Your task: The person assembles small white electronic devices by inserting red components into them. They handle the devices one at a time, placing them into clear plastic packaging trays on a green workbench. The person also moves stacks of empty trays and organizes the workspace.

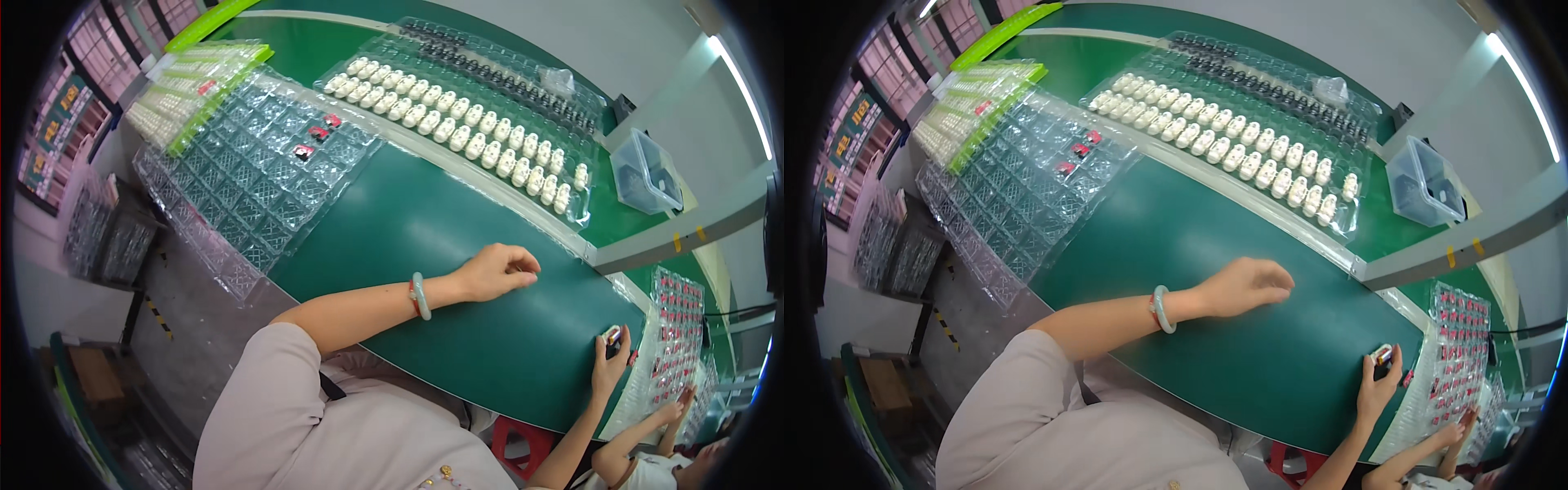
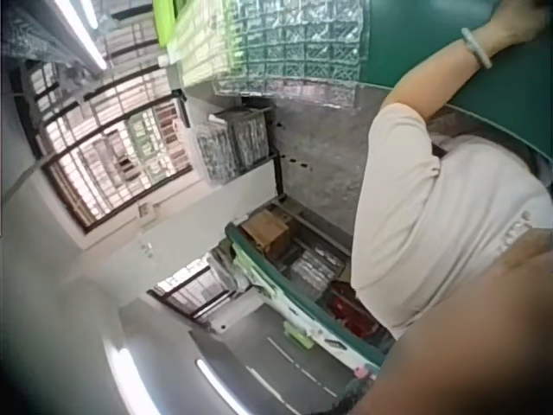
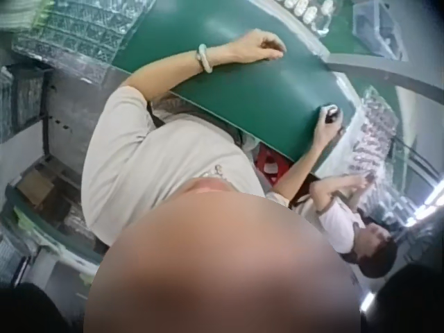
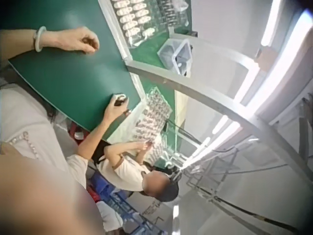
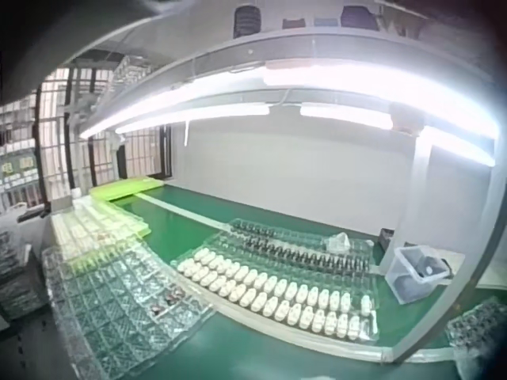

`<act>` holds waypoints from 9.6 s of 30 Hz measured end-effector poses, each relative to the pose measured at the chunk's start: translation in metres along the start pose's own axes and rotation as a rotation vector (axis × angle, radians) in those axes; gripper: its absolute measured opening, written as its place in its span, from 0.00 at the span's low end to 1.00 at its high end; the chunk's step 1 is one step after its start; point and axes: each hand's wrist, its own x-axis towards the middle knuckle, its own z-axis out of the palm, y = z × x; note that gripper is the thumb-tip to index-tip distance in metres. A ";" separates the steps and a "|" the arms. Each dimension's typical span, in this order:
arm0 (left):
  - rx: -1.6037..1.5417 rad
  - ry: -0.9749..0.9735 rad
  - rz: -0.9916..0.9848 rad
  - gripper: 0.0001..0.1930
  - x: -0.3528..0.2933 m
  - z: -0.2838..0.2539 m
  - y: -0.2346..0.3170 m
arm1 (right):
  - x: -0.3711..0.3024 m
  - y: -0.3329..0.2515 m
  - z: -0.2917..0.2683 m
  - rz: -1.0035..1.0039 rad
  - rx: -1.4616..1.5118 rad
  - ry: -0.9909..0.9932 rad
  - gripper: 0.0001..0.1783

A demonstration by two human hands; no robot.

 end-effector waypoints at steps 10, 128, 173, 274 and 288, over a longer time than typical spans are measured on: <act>0.280 -0.034 -0.073 0.18 -0.002 -0.021 0.018 | 0.000 -0.016 0.017 0.046 0.089 0.133 0.22; 1.084 0.676 -0.525 0.23 0.068 -0.445 0.097 | 0.306 -0.101 0.198 0.268 0.620 -0.020 0.16; 1.330 0.473 -0.506 0.15 -0.033 -0.421 0.101 | -0.040 -0.479 0.295 -1.158 0.093 -0.569 0.35; -0.526 2.230 0.350 0.26 -0.820 -0.308 0.120 | -0.112 -0.499 0.312 0.147 0.660 -0.808 0.13; 0.101 1.881 -0.649 0.25 -0.868 -0.361 0.274 | -0.094 -0.526 0.313 0.558 0.784 -0.843 0.12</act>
